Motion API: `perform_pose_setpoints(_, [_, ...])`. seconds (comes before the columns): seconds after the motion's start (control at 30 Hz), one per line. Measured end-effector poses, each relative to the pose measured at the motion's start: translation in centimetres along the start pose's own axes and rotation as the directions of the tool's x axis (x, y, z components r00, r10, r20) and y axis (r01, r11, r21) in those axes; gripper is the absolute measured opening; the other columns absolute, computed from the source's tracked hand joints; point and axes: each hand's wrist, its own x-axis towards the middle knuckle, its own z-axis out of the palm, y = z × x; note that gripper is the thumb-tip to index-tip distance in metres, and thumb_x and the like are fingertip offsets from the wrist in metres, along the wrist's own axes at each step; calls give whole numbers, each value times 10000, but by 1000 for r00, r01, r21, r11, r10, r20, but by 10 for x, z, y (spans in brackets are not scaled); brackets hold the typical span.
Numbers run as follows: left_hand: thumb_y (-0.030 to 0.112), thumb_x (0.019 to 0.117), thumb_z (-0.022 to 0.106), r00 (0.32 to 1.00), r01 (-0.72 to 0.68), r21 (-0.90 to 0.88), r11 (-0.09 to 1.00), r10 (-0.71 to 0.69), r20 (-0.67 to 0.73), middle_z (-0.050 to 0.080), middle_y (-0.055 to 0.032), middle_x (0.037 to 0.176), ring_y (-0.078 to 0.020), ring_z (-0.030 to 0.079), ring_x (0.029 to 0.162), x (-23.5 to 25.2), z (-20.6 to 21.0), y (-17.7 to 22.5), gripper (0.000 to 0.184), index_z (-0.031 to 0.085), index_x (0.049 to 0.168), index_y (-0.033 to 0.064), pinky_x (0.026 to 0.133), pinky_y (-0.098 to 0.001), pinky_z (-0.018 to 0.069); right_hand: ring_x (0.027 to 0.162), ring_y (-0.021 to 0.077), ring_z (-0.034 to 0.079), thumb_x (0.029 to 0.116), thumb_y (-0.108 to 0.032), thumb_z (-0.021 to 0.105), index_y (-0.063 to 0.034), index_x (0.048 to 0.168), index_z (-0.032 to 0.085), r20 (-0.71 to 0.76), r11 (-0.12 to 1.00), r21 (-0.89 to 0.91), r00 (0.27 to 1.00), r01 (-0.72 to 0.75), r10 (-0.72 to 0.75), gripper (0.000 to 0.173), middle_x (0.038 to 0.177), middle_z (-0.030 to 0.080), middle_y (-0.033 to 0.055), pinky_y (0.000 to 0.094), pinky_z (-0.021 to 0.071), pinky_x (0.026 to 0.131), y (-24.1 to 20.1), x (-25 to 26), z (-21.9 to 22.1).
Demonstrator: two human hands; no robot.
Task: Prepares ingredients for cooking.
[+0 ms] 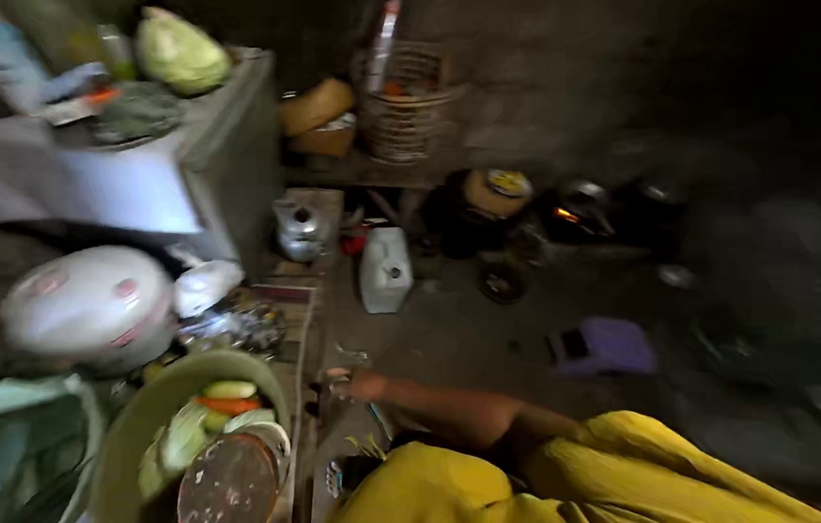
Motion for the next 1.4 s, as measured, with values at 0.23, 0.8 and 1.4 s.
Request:
perform_pose_setpoints(0.23, [32, 626, 918, 908, -127, 92, 988, 78, 412, 499, -334, 1416, -219, 547, 1305, 58, 152, 87, 1107, 248, 1477, -197, 1106, -299, 442, 1415, 379, 492, 1101, -281, 500, -71, 1579, 395, -482, 956, 122, 826, -265, 291, 533, 1525, 498, 240, 530, 377, 1182, 208, -113, -169])
perform_pose_setpoints(0.8, [180, 583, 898, 419, -119, -31, 992, 78, 905, 541, -174, 1425, -109, 590, 1253, -9, 663, 185, 1191, 234, 1544, -54, 1042, -257, 512, 1214, 301, 623, 1110, -297, 468, -103, 1579, 372, -659, 581, 744, 506, 330, 556, 516, 1441, 559, 203, 456, 530, 982, 444, -379, -401])
perform_pose_setpoints(1.4, [487, 647, 917, 192, -547, -190, 815, 343, 919, 445, -249, 1532, -363, 445, 1419, 121, 1077, 307, 1200, 329, 1569, -7, 1171, -499, 391, 1360, 397, 510, 720, -429, 888, -125, 1580, 411, -875, 966, -256, 418, 28, -244, 1030, 1505, 475, 266, 529, 474, 1099, 321, -286, -816])
